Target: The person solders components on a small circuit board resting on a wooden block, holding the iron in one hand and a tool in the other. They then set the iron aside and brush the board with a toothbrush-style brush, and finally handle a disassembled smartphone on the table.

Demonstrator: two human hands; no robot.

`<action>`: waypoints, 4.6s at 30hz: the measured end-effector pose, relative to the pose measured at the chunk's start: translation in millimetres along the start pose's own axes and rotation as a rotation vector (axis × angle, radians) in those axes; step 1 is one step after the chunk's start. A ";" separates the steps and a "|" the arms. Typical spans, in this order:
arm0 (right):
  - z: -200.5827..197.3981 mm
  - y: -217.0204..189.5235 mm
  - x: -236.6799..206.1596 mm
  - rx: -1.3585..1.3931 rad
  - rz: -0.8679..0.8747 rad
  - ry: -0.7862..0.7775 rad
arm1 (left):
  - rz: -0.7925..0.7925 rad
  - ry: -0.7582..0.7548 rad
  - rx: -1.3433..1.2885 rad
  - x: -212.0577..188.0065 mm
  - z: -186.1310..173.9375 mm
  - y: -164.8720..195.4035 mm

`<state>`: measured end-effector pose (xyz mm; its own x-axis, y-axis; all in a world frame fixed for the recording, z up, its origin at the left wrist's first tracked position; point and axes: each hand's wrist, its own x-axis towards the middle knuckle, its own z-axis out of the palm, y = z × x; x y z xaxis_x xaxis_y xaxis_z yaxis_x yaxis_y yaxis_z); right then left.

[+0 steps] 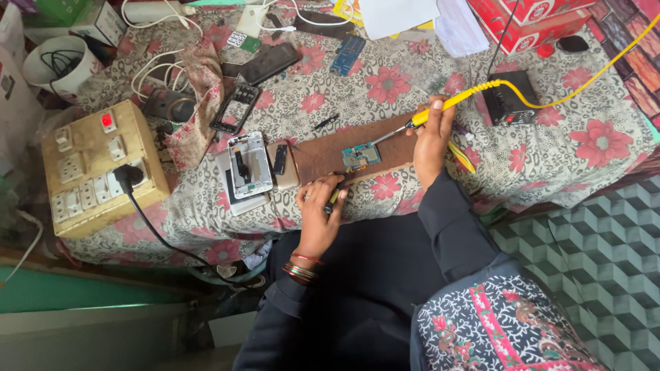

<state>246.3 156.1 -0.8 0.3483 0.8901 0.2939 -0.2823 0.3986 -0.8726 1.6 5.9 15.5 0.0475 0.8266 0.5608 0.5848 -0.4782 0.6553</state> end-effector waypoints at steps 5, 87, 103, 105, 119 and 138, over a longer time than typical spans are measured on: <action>1.4 -6.9 -1.6 0.075 -0.026 -0.070 | 0.010 0.017 -0.013 -0.9 2.2 -3.0; 7.2 -15.2 -4.1 -0.028 -0.016 -0.290 | 0.040 0.050 0.054 -2.8 6.0 -3.2; 7.8 -21.5 -2.4 -0.050 0.083 -0.397 | 0.047 0.068 0.051 -2.1 9.2 -5.1; 7.7 -20.9 -2.8 -0.077 0.079 -0.421 | 0.036 0.051 0.053 -2.8 7.5 -4.6; 7.6 -16.9 -4.4 -0.045 0.074 -0.341 | 0.011 0.068 0.021 -3.9 6.6 -3.0; 1.9 -19.7 -1.4 0.001 0.151 -0.269 | 0.061 0.082 0.098 -5.3 11.7 -6.0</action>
<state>249.7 147.4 16.7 0.0534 0.9659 0.2533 -0.3142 0.2570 -0.9139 7.3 7.8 2.6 0.0217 0.7679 0.6401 0.6594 -0.4923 0.5682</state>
